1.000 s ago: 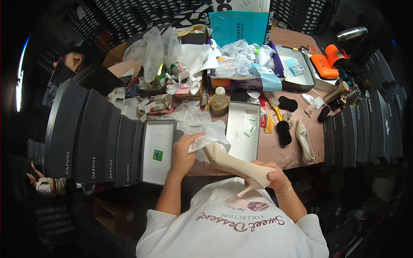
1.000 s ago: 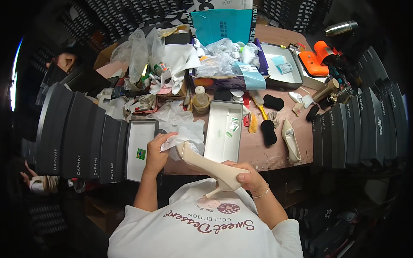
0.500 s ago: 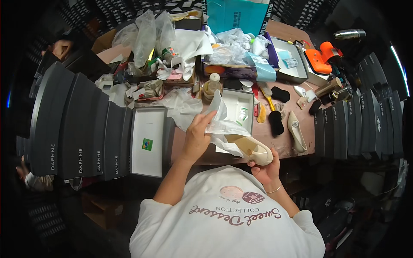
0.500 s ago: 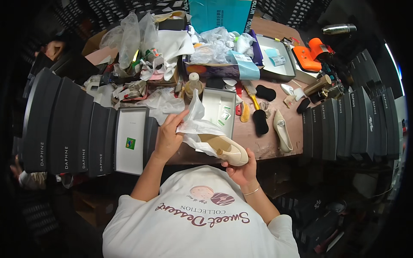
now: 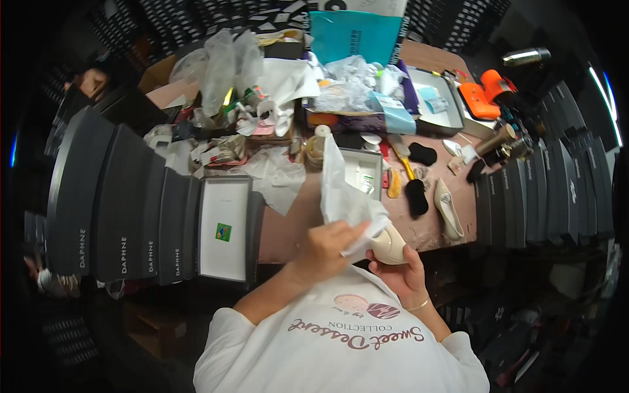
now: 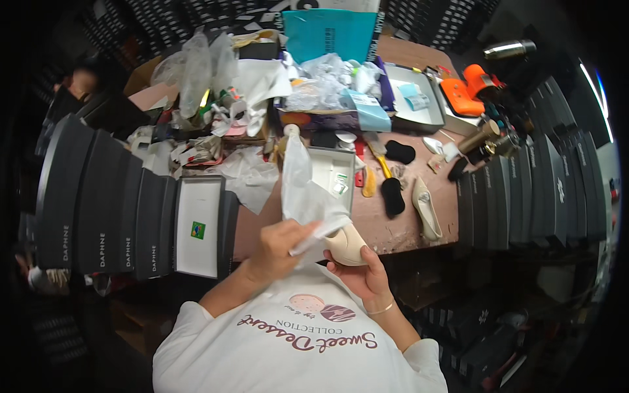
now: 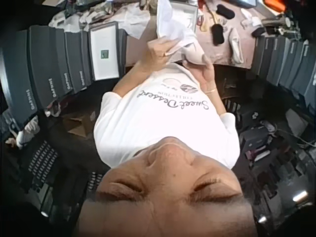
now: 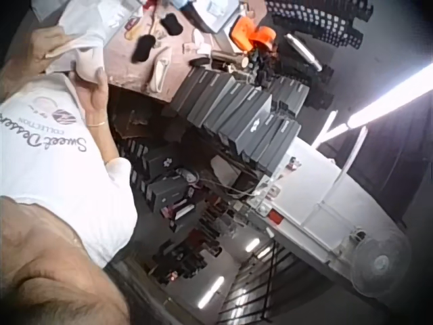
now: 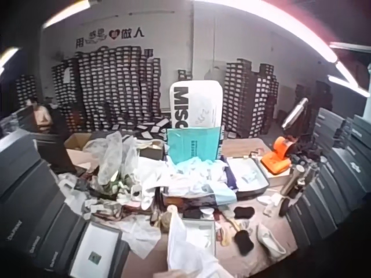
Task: Inspecting and packing high-heeled shoes into boxes with protective paper.
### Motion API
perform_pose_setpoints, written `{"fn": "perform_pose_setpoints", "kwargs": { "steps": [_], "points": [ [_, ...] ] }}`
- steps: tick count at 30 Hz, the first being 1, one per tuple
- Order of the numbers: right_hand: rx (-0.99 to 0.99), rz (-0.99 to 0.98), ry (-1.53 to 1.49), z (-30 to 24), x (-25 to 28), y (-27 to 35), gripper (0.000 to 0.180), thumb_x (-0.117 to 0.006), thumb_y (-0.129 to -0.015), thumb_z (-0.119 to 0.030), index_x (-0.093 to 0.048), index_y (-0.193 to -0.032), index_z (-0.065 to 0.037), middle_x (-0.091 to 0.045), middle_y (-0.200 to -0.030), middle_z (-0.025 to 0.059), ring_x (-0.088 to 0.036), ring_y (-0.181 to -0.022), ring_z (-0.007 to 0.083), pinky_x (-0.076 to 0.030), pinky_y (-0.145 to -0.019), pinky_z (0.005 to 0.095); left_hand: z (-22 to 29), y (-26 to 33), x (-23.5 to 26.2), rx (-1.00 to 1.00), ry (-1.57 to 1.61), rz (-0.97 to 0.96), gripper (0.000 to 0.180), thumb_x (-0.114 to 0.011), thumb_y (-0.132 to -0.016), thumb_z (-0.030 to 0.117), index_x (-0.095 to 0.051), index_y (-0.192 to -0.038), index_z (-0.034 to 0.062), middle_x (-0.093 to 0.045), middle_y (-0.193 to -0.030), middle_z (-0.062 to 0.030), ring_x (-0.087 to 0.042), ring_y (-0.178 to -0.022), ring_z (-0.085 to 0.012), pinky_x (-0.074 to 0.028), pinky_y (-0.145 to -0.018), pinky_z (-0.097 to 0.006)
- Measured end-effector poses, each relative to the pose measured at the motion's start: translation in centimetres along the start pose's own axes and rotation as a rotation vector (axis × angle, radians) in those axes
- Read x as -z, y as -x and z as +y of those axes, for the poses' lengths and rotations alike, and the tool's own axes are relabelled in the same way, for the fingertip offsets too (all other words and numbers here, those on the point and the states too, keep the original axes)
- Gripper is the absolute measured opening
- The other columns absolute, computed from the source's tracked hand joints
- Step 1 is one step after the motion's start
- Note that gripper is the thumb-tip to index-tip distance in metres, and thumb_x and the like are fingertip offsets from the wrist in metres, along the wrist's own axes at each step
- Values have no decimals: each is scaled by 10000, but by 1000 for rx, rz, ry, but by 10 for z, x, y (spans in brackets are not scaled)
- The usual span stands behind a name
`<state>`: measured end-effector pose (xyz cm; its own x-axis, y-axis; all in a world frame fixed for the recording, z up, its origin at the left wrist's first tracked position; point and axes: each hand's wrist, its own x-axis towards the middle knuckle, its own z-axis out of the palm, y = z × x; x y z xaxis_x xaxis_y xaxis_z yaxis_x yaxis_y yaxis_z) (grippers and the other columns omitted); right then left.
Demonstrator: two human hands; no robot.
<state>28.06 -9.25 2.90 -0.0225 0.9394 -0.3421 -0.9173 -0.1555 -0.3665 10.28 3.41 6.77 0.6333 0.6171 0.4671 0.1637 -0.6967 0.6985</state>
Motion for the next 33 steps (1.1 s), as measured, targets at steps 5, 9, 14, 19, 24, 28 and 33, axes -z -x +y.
{"fn": "perform_pose_setpoints", "kwargs": {
  "steps": [5,9,14,19,24,28,33],
  "points": [
    [160,-84,-34,8,0,8,580,-583,-888,-250,-382,-1386,-30,-476,-1358,140,-436,-1273,266,-316,-1088,387,33,-4,-49,-417,254,15,444,-651,-685,47,-634,-1128,16,-543,-714,-36,-565,-587,-181,-466,-495,-306],
    [133,-85,23,5,9,-3,587,-582,-890,-255,-375,-1389,-28,-468,-1363,142,-429,-1277,262,-313,-1089,385,20,7,-64,-355,201,-8,440,-645,-696,32,-623,-1136,19,-511,-694,-34,-549,-568,-182,-460,-483,-299],
    [119,-101,42,0,12,-17,595,-582,-892,-261,-366,-1393,-25,-459,-1369,145,-420,-1282,258,-309,-1089,382,22,18,-79,-449,268,-61,458,-655,-684,22,-622,-1141,46,-527,-726,-39,-578,-636,-185,-488,-543,-314],
    [56,-150,53,-9,14,-43,603,-582,-894,-267,-356,-1397,-23,-450,-1375,148,-411,-1288,253,-305,-1089,380,-4,18,-32,-239,229,-601,421,-700,-795,204,-601,-1169,38,-592,-854,-92,-611,-745,-229,-518,-635,-332],
    [53,-163,124,7,13,-43,611,-581,-896,-273,-347,-1401,-20,-441,-1381,150,-402,-1293,249,-301,-1090,377,2,-59,-14,-306,-135,-163,515,-690,-799,384,-601,-1171,39,-626,-961,-118,-580,-1011,-315,-479,-868,-396],
    [-36,-194,227,35,15,-31,618,-581,-897,-278,-340,-1404,-18,-433,-1386,153,-395,-1297,245,-298,-1090,375,-27,-76,-42,-506,-333,-641,375,-678,-799,331,-622,-1017,31,-610,-888,-101,-585,-976,-324,-479,-831,-389],
    [-98,-210,391,30,23,-14,627,-581,-899,-284,-331,-1408,-16,-424,-1392,155,-386,-1303,240,-294,-1090,373,-10,-60,-61,-343,100,-787,203,-660,-803,225,-576,-849,46,-577,-814,-73,-579,-856,-273,-462,-746,-381]
  ]
}}
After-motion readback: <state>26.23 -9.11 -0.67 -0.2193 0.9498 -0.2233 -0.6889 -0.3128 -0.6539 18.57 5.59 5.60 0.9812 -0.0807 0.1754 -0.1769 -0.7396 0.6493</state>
